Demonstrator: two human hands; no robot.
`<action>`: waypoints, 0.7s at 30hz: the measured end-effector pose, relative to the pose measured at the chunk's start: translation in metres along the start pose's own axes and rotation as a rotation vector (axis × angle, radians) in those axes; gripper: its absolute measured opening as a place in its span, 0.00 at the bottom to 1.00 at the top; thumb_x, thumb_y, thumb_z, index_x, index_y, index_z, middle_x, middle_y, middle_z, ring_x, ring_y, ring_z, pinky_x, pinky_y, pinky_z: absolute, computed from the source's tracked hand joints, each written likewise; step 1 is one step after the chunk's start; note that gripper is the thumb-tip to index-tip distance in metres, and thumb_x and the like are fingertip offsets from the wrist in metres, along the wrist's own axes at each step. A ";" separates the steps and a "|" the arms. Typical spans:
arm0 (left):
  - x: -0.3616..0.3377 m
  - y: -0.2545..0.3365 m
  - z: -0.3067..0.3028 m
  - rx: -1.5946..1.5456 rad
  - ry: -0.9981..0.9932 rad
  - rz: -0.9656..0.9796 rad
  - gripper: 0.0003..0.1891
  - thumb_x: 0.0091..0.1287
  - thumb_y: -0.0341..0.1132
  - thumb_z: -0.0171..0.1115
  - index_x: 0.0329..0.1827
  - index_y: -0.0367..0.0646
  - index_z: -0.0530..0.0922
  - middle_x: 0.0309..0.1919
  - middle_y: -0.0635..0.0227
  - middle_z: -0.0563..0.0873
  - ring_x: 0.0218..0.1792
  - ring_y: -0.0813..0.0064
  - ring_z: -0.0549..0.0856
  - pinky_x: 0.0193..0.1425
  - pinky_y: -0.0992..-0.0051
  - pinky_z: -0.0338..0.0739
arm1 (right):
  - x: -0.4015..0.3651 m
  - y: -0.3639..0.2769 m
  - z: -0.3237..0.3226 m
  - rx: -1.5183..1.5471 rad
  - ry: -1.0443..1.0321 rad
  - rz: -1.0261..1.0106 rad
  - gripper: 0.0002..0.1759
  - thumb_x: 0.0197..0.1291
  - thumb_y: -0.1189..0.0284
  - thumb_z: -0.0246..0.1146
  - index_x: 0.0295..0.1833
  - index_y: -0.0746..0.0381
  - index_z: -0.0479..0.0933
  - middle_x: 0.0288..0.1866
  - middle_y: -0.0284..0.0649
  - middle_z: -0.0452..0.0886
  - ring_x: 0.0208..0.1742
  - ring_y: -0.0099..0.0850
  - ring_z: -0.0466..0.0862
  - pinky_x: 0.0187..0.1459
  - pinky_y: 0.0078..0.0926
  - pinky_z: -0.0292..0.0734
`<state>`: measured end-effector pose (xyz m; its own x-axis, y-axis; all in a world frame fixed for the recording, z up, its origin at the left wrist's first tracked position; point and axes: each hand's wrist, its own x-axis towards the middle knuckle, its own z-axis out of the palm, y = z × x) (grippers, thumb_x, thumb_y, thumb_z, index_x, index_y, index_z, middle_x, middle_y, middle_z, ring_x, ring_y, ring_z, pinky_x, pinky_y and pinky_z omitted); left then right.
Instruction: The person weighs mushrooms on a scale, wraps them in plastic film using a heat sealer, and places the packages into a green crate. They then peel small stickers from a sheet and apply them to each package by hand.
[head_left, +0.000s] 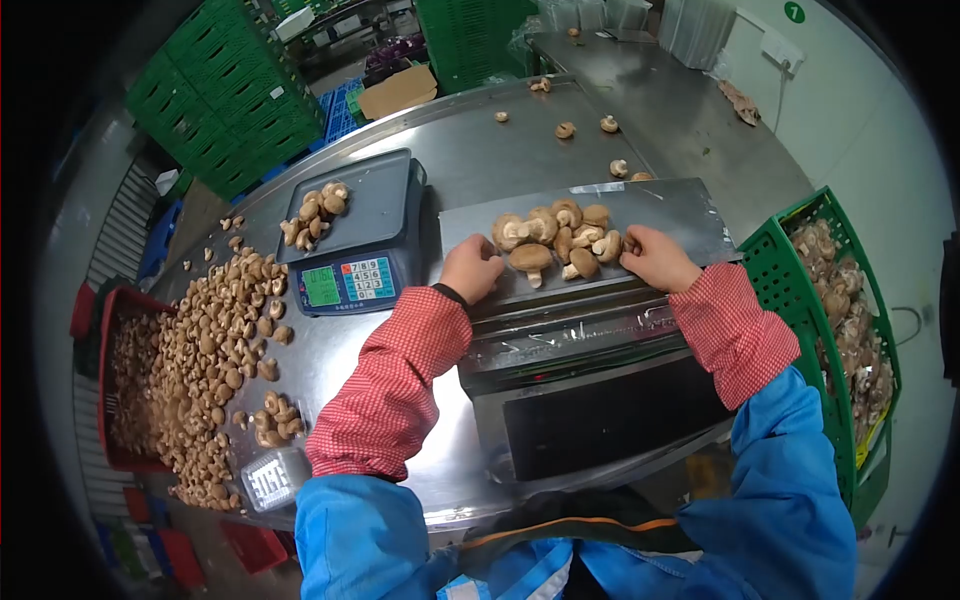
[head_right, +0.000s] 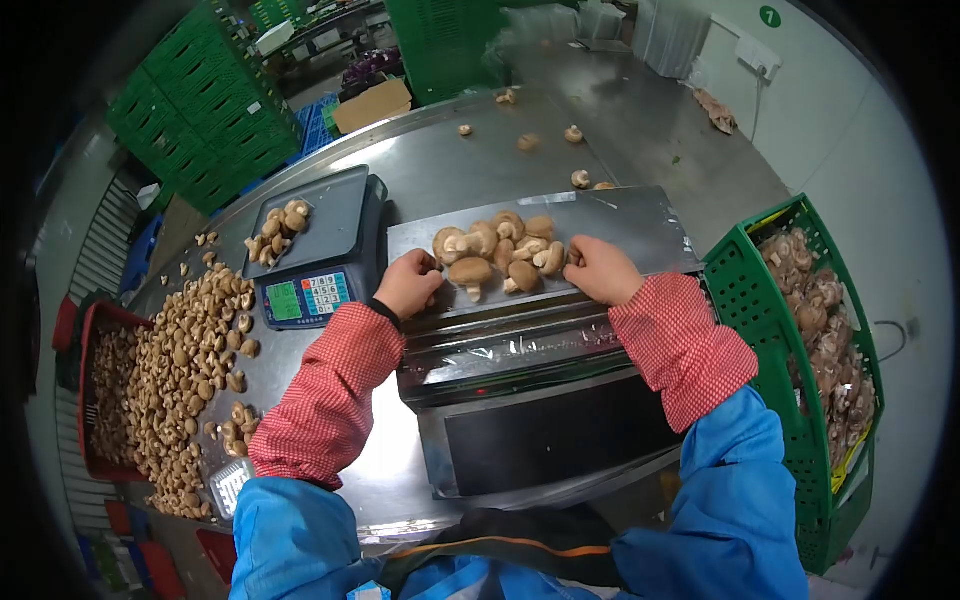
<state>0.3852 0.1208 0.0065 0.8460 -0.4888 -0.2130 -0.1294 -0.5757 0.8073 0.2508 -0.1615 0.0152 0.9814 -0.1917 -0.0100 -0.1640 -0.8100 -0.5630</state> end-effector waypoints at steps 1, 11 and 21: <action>-0.004 0.000 -0.001 -0.004 -0.006 -0.006 0.13 0.61 0.32 0.59 0.47 0.35 0.77 0.24 0.66 0.82 0.19 0.79 0.80 0.21 0.78 0.74 | -0.006 0.001 -0.002 0.023 0.003 0.015 0.12 0.51 0.68 0.63 0.35 0.65 0.74 0.28 0.46 0.78 0.32 0.45 0.80 0.36 0.38 0.73; -0.129 0.004 -0.038 0.817 -0.044 0.642 0.25 0.49 0.23 0.68 0.53 0.45 0.77 0.43 0.61 0.75 0.45 0.62 0.78 0.47 0.67 0.78 | -0.097 0.032 -0.093 -0.785 0.088 -0.615 0.11 0.53 0.72 0.60 0.44 0.56 0.75 0.34 0.36 0.72 0.38 0.34 0.76 0.41 0.33 0.70; -0.125 -0.010 -0.003 0.549 0.273 0.791 0.07 0.65 0.31 0.59 0.43 0.42 0.78 0.23 0.68 0.78 0.23 0.75 0.79 0.24 0.76 0.74 | -0.089 0.022 -0.051 -0.286 0.179 -0.818 0.08 0.54 0.76 0.60 0.40 0.57 0.71 0.22 0.38 0.70 0.21 0.34 0.75 0.23 0.30 0.70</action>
<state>0.2826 0.1895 0.0265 0.4940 -0.7346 0.4651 -0.8693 -0.4066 0.2811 0.1546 -0.1908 0.0456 0.7755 0.4443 0.4486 0.5407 -0.8342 -0.1086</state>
